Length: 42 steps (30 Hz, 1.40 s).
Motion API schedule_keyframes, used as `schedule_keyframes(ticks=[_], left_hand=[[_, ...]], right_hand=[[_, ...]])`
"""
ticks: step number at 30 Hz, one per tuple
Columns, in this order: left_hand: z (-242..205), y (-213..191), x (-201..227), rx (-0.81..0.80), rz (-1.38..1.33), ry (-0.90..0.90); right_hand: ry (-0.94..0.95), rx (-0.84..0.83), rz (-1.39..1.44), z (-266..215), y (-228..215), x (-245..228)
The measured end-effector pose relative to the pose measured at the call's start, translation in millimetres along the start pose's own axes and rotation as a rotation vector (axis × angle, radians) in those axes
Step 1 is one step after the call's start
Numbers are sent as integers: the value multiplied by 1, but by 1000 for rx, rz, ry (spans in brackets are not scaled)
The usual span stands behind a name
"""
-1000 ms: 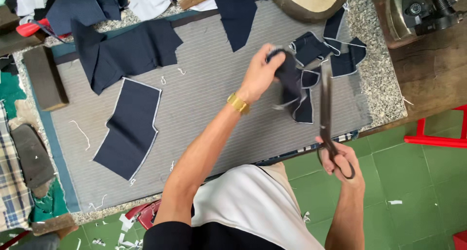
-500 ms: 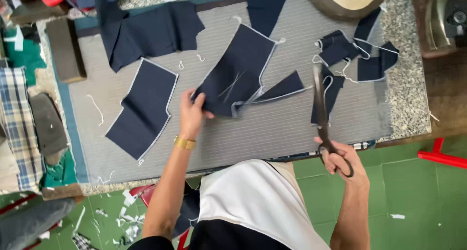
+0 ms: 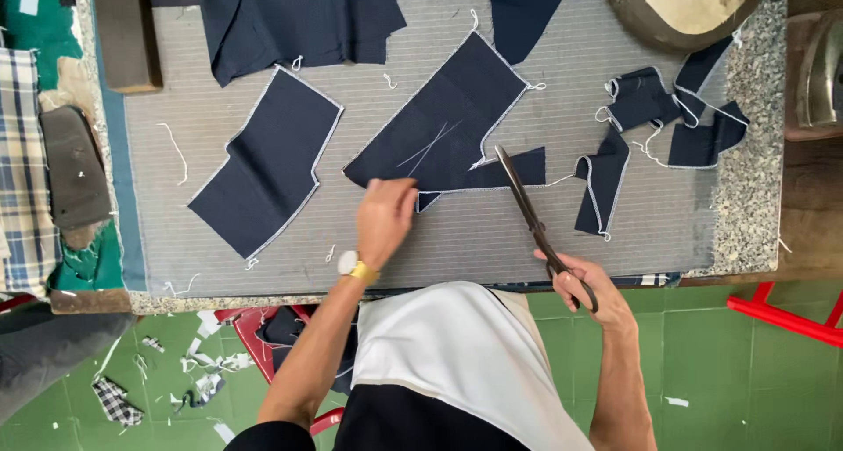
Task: The person uses shears to cut dark blue fabric pieces on a work table. They trim the edges of the fabric, remove excess material, and occasionally move the cut pieces aside or into a red bin.
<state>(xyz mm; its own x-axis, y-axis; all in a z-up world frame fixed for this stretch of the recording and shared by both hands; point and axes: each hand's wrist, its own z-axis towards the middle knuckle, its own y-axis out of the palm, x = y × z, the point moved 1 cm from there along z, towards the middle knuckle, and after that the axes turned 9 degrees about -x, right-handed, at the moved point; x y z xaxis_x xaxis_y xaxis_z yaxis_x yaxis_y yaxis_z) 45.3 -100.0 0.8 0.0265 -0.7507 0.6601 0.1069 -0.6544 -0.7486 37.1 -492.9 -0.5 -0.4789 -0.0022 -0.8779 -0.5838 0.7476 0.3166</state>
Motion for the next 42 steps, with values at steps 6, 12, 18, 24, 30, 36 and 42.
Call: schedule_keyframes(ticks=[6, 12, 18, 24, 30, 36, 42], left_hand=[[38, 62, 37, -25, 125, 224], [64, 130, 23, 0, 354, 245], [67, 92, 46, -73, 62, 72], [58, 83, 44, -122, -154, -81], [57, 82, 41, -133, -195, -125], [60, 81, 41, -157, -193, -123], [59, 77, 47, -179, -169, -122]], right_hand=[[24, 49, -48, -16, -2, 2], [18, 79, -37, -27, -4, 12], [21, 24, 16, -23, -8, 30], [80, -67, 66, -11, 1, 28], [169, -131, 24, 8, -3, 24], [215, -145, 29, 25, 1, 19], [220, -103, 2, 32, -4, 11]])
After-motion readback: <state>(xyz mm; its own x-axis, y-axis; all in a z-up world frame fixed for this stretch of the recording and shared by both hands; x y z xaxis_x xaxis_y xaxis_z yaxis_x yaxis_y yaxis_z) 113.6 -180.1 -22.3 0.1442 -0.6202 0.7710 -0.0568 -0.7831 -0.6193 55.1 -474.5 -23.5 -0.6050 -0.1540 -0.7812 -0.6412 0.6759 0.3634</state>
